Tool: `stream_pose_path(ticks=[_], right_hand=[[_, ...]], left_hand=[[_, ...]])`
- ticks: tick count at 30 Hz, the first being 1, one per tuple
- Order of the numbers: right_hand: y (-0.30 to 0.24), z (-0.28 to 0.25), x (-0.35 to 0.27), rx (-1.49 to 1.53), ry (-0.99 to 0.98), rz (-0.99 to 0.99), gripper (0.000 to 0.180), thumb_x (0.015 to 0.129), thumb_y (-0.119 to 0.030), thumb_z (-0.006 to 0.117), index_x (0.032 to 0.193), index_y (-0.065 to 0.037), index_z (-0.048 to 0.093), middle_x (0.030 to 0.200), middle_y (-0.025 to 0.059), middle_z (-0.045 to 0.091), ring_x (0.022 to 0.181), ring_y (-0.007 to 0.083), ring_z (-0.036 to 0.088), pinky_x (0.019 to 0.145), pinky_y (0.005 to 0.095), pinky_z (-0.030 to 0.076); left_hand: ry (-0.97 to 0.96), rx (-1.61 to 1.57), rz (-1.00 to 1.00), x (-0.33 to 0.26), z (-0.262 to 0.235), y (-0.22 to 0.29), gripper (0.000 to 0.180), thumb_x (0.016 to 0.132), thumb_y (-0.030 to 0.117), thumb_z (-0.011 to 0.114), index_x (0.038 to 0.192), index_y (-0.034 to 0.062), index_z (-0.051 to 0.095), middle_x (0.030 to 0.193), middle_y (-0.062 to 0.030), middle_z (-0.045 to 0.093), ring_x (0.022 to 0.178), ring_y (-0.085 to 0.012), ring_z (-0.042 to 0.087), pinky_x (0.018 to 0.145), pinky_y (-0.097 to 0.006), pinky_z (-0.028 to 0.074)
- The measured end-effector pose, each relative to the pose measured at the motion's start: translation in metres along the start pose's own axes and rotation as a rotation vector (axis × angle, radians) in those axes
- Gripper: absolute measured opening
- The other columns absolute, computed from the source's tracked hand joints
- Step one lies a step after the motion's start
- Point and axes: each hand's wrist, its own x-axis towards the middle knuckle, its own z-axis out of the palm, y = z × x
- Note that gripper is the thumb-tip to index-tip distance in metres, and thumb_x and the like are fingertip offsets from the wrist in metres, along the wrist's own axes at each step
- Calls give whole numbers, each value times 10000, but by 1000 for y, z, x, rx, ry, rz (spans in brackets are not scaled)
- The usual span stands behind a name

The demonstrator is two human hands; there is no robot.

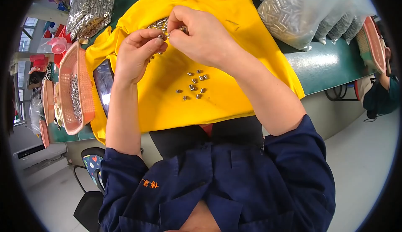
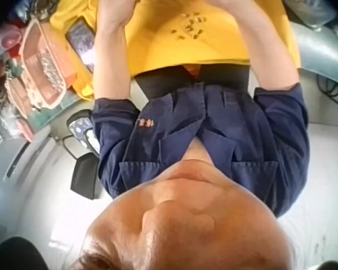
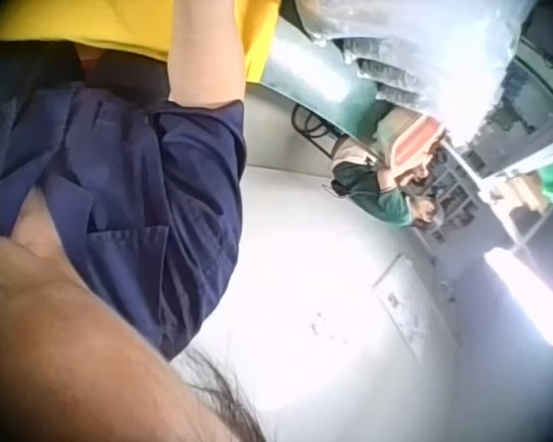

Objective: The person is manually assembling small metal components by inserting pins into metal bases on a workspace.

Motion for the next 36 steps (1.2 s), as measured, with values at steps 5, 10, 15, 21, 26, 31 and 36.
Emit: stream_pose_path(ticks=[5, 10, 15, 21, 26, 31, 36], right_hand=[[1, 4, 3, 25, 7, -6, 75, 730, -83, 489, 775, -23, 486, 648, 23, 483, 579, 100, 435, 532, 232, 367], [7, 8, 2, 46, 5, -93, 103, 718, -106, 497, 768, -17, 491, 617, 57, 502, 548, 133, 464, 521, 255, 391], [0, 6, 1, 5, 15, -51, 95, 726, -101, 499, 767, -16, 488, 625, 70, 516, 558, 139, 483, 522, 258, 397], [2, 7, 1, -24, 20, -67, 85, 724, -96, 501, 759, -20, 486, 604, 84, 514, 541, 169, 495, 517, 269, 399], [-3, 14, -2, -325, 28, -135, 53, 736, -83, 480, 741, -33, 461, 611, 123, 532, 566, 275, 524, 529, 349, 414], [-1, 19, -3, -440, 52, -149, 46, 751, -86, 462, 743, -43, 448, 629, 140, 541, 601, 315, 534, 541, 399, 415], [4, 21, -4, -431, 86, -168, 53, 736, -82, 481, 751, -36, 459, 602, 136, 531, 591, 312, 535, 534, 392, 415]], left_hand=[[-31, -4, 9, -2, -2, -1, 166, 754, 6, 603, 916, -27, 588, 824, -80, 611, 739, -142, 598, 690, -238, 484], [-69, 47, 20, 0, 1, -1, 168, 752, 0, 605, 917, -28, 591, 832, -80, 612, 742, -143, 598, 702, -236, 483], [-62, 37, 28, -1, -2, -2, 163, 756, 5, 602, 915, -30, 591, 831, -79, 612, 744, -141, 598, 704, -234, 482], [-73, 11, 35, -1, 0, -2, 153, 755, 5, 602, 904, -28, 594, 830, -77, 612, 743, -137, 596, 702, -230, 479], [-12, 198, 42, -3, 3, -1, 132, 744, -3, 601, 873, -29, 600, 817, -61, 618, 737, -110, 587, 694, -213, 469], [36, 326, 85, -4, 9, 1, 144, 738, 20, 606, 880, 0, 615, 794, -34, 627, 707, -83, 572, 665, -200, 455], [113, 762, 202, -2, 6, -3, 138, 739, 44, 607, 874, 24, 628, 763, -34, 626, 681, -74, 566, 639, -206, 448]])
